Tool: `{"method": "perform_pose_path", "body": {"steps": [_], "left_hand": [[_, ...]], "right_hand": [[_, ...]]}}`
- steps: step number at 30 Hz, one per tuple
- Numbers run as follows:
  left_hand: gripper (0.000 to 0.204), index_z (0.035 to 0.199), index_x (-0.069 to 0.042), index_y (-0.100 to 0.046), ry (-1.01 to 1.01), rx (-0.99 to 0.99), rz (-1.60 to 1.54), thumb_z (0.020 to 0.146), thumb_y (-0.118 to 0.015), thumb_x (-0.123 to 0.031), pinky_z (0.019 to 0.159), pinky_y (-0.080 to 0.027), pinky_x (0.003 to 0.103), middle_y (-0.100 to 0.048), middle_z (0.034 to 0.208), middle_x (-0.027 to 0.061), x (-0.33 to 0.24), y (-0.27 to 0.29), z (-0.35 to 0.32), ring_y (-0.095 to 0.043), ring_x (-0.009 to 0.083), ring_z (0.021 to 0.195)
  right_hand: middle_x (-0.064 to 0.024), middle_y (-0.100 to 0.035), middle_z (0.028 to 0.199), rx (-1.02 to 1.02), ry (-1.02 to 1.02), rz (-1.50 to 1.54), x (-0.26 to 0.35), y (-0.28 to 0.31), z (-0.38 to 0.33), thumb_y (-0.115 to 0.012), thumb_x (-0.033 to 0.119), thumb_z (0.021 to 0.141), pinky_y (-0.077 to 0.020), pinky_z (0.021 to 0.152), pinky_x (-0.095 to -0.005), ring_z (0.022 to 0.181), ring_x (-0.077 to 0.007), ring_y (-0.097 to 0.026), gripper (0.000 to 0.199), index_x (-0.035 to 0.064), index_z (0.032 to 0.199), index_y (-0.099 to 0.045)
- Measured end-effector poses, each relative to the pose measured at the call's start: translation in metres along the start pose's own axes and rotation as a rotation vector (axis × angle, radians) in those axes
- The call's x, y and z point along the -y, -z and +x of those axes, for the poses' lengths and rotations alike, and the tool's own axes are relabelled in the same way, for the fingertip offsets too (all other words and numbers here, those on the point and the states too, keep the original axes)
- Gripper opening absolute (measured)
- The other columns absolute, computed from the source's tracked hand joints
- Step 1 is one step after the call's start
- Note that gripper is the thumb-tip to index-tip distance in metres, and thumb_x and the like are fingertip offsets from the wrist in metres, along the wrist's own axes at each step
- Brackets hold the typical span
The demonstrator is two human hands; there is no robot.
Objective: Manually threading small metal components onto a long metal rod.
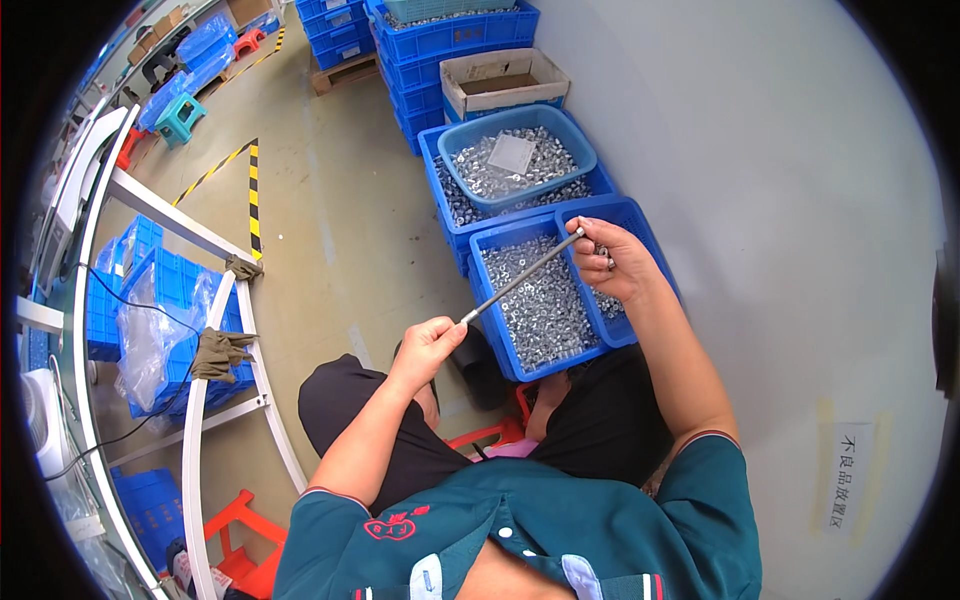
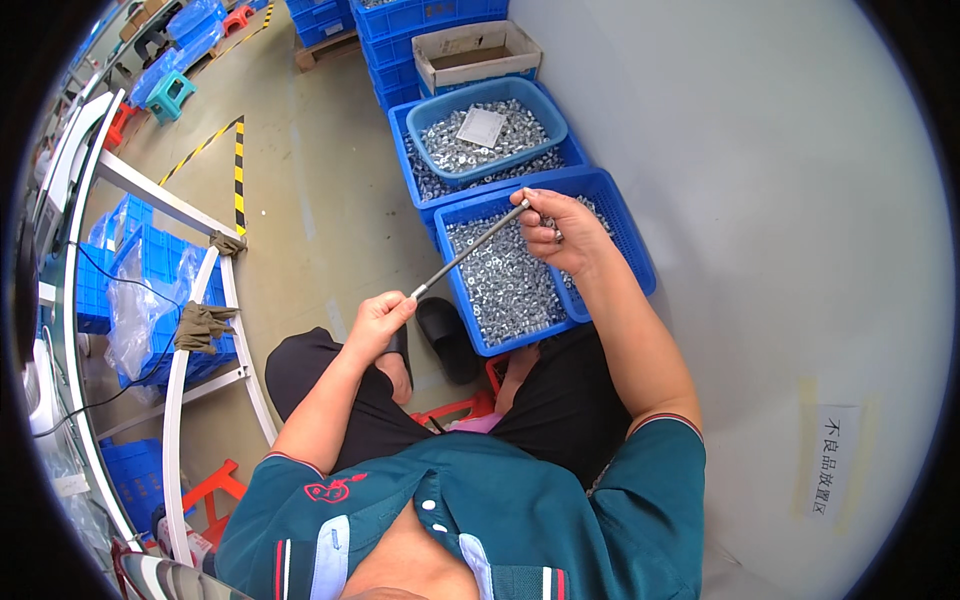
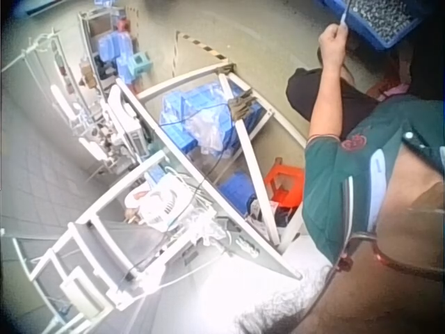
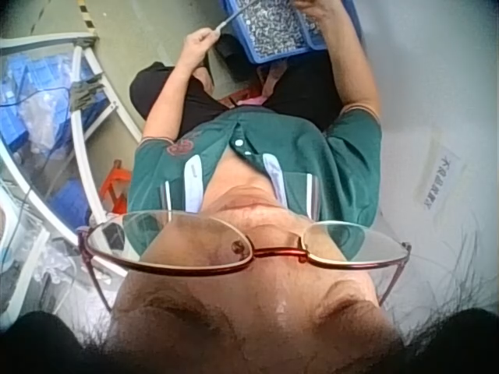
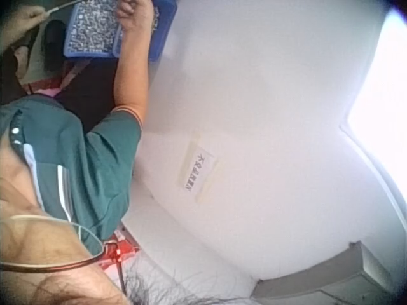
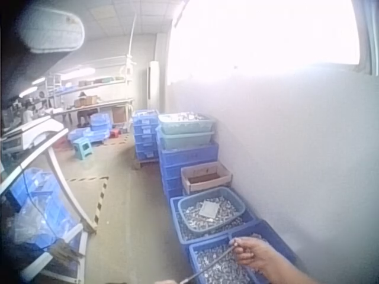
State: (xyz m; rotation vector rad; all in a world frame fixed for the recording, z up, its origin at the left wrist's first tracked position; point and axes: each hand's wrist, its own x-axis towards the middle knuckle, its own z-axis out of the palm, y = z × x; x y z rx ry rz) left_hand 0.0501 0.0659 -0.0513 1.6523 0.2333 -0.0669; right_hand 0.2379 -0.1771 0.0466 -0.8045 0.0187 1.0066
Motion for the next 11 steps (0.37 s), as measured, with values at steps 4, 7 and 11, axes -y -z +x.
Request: {"method": "perform_pose_path", "body": {"steps": [4,7,11], "left_hand": [[0.035,0.063,-0.007,-0.050,0.029,0.014,-0.097,0.088,-0.059,-0.030,0.048,-0.024,0.022,-0.035,0.058,-0.0093,-0.002,-0.002,0.003,-0.030,0.0023,0.055],[0.035,0.063,-0.007,-0.050,0.050,0.035,-0.134,0.088,-0.058,-0.030,0.048,-0.023,0.022,-0.035,0.059,-0.0095,-0.005,-0.004,0.006,-0.029,0.0022,0.056],[0.035,0.063,-0.007,-0.050,0.049,0.038,-0.155,0.088,-0.058,-0.030,0.048,-0.024,0.021,-0.035,0.059,-0.0094,-0.006,-0.005,0.007,-0.030,0.0020,0.056]], "right_hand": [[0.0013,-0.047,0.066,-0.113,0.067,-0.176,-0.004,-0.018,-0.003,-0.050,0.022,0.092,-0.0251,0.038,-0.0155,0.047,-0.0027,-0.035,0.023,0.0036,0.105,-0.056],[0.0020,-0.046,0.067,-0.120,0.040,-0.418,-0.005,-0.021,-0.004,-0.053,0.023,0.091,-0.0242,0.039,-0.0156,0.048,-0.0024,-0.033,0.027,0.0042,0.109,-0.055],[0.0020,-0.047,0.068,-0.206,-0.064,-0.438,-0.005,-0.016,-0.007,-0.056,0.022,0.088,-0.0245,0.040,-0.0154,0.049,-0.0026,-0.034,0.028,0.0043,0.109,-0.055]]}}
